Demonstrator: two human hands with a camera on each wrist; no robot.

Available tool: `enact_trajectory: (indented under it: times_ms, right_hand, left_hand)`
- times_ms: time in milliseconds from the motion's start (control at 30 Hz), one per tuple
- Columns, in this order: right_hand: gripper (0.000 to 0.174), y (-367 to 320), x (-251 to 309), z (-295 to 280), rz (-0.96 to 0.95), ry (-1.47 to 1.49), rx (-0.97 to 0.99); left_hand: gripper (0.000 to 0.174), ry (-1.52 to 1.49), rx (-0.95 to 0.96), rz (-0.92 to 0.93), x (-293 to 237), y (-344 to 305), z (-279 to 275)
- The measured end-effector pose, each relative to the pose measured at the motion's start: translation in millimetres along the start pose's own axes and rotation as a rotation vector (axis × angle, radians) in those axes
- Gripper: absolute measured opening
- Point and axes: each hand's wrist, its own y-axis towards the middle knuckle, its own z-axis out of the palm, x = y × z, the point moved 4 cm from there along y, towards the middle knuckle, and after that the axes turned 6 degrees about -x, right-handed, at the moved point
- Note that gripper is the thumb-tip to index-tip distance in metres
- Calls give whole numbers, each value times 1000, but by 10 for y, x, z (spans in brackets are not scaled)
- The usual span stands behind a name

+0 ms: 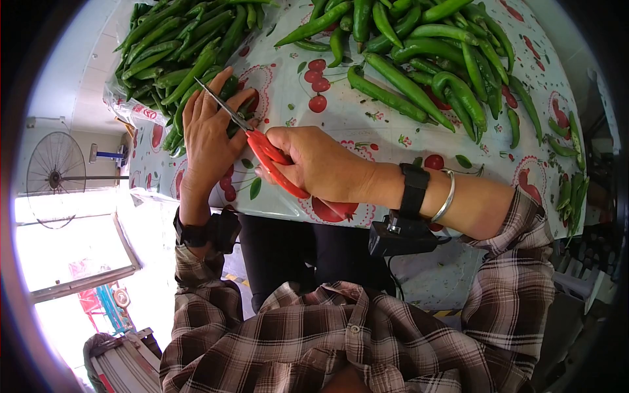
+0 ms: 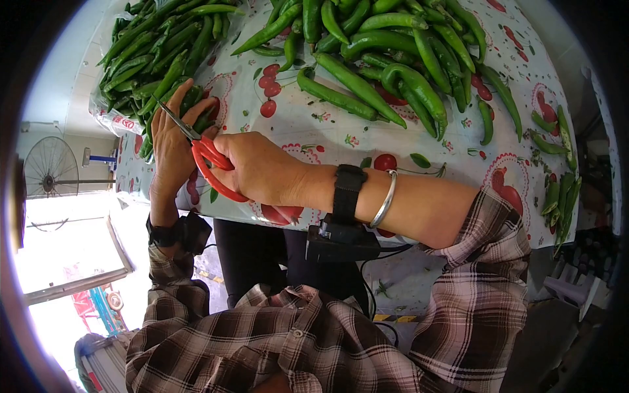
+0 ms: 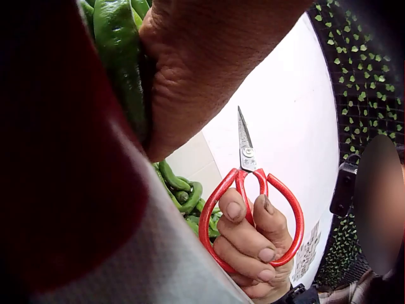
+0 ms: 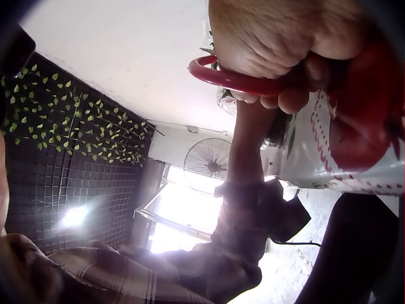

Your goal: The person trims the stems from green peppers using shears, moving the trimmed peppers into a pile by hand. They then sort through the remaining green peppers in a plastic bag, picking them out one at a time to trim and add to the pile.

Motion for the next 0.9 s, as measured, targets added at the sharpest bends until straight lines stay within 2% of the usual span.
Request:
enact_trajectory:
  times_ms: [900]
  right_hand:
    - [19, 0, -44, 22, 42, 54, 15]
  left_hand:
    - [48, -21, -3, 16, 5, 4, 6]
